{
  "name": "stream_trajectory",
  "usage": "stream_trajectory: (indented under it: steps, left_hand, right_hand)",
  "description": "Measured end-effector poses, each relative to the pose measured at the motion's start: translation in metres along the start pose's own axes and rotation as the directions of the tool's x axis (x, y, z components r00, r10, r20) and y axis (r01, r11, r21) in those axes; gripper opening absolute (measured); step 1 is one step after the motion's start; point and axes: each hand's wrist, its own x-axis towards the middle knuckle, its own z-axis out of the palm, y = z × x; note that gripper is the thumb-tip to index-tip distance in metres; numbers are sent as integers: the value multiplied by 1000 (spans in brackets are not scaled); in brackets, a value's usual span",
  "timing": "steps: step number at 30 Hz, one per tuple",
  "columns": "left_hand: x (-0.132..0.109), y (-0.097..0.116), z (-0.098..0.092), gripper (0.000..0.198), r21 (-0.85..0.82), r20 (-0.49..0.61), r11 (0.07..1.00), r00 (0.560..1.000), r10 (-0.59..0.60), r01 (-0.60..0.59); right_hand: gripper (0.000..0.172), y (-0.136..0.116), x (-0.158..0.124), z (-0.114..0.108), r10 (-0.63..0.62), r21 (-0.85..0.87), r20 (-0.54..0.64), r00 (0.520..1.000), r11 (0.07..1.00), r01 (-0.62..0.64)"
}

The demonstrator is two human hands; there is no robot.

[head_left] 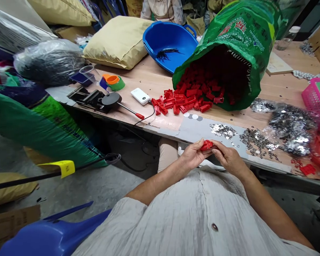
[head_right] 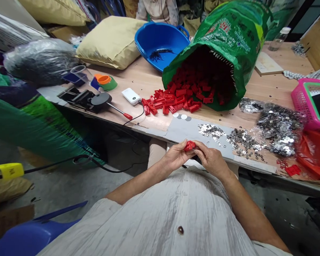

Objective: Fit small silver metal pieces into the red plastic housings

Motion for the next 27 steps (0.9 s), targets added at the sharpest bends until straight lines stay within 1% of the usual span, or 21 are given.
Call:
stream_trajectory:
  steps: [2, 4, 7, 10, 11, 13, 15, 17, 20, 21, 22, 24, 27]
  left_hand:
    - [0, -1, 0, 25, -9, -7, 1000, 1000, 14, -14]
    - [-1, -3, 0, 21, -11, -14, 1000, 1000, 27, -28]
    - [0, -6, -3, 17, 1, 9, 999, 999, 36, -36]
    - [0, -9, -5, 16, 8, 44, 999, 998, 42, -43]
    - [0, -9, -6, 15, 12, 47, 999, 998, 41, -42]
    - [-1, -8, -10, 13, 34, 41, 999, 999, 26, -27]
    - [-2, -7, -16, 13, 70, 16, 998, 1000, -8, 7]
    - [-3, -7, -27, 15, 111, -47, 992, 997, -54, 59]
    - [2, -9, -47, 15, 160, -191, 979, 977, -97, 128]
    - [5, -10, -54, 13, 172, -236, 974, 966, -102, 145]
    - [9, -11, -60, 12, 189, -271, 968, 956, -109, 164]
    - [17, -13, -69, 10, 219, -320, 955, 939, -124, 200]
    - [25, -14, -73, 13, 238, -337, 944, 931, -140, 228]
  right_hand:
    - [41, 0, 0, 3, 5, -18, -47, 999, 1000, -6]
    - [40, 3, 0, 6, 19, 18, -71, 997, 1000, -18]
    - [39, 9, 1, 14, 50, 182, -83, 995, 983, -35]
    - [40, 14, 1, 20, 96, 362, -89, 991, 930, -58]
    - [42, 14, 0, 21, 112, 396, -79, 991, 916, -72]
    - [45, 15, -2, 18, 136, 410, -46, 990, 906, -106]
    - [46, 18, -6, 9, 168, 378, -57, 984, 916, -134]
    - [45, 27, -12, -6, 226, 323, -146, 963, 931, -169]
    - [41, 47, -21, -30, 342, 214, -335, 878, 935, -282]
    - [39, 54, -25, -37, 369, 157, -381, 848, 929, -334]
    - [36, 61, -28, -42, 379, 86, -415, 828, 922, -378]
    - [29, 71, -33, -47, 357, -50, -444, 822, 906, -421]
    - [24, 78, -34, -43, 306, -183, -415, 857, 895, -407]
